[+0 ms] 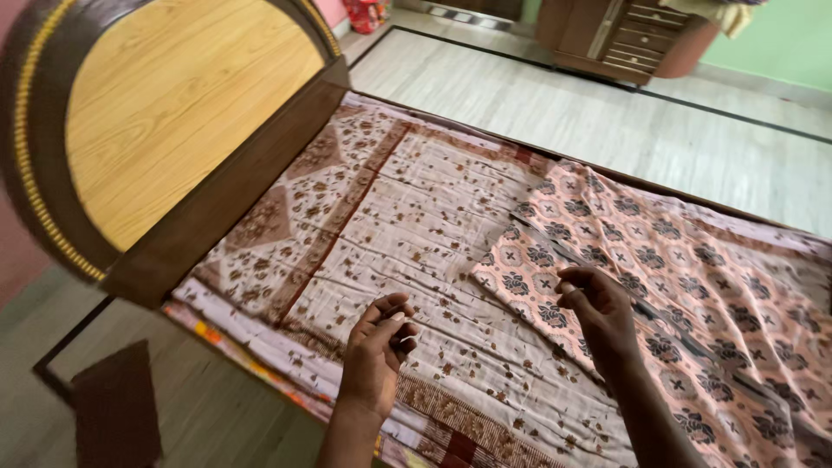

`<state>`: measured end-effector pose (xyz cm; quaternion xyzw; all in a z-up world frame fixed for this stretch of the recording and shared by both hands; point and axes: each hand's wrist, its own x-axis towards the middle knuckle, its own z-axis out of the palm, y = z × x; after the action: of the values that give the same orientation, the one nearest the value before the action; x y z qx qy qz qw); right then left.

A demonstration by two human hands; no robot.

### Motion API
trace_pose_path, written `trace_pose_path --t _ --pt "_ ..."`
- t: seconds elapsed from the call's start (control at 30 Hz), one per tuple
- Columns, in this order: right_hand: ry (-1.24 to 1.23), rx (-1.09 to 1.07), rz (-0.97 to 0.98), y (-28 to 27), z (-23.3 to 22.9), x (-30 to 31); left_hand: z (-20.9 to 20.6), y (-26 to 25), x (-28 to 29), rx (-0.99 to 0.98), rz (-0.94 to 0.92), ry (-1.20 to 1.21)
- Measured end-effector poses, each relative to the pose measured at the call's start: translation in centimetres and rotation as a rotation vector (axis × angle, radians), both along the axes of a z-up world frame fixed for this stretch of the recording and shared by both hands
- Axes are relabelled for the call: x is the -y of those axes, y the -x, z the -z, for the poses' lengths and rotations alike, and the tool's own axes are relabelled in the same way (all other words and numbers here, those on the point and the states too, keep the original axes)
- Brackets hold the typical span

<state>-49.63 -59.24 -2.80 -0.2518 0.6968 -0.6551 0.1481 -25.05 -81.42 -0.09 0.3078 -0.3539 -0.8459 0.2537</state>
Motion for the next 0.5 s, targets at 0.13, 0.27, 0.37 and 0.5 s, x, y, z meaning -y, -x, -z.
trace_pose_path --t 0.13,0.27,0.37,0.5 --pt "-0.018 0.008 0.042 0.0 0.1 0.5 1.1 1.6 1.2 -0.029 0.066 -0.022" --pt "-0.047 0.034 0.127 0.2 0.2 0.6 1.5 3.5 2.2 -0.009 0.123 -0.051" --pt "-0.044 0.021 0.166 -0.1 0.4 0.1 1.6 4.2 2.5 0.019 0.178 -0.059" --pt "-0.068 0.039 0.218 -0.2 0.9 -0.7 2.1 5.4 2.7 -0.028 0.235 -0.053"
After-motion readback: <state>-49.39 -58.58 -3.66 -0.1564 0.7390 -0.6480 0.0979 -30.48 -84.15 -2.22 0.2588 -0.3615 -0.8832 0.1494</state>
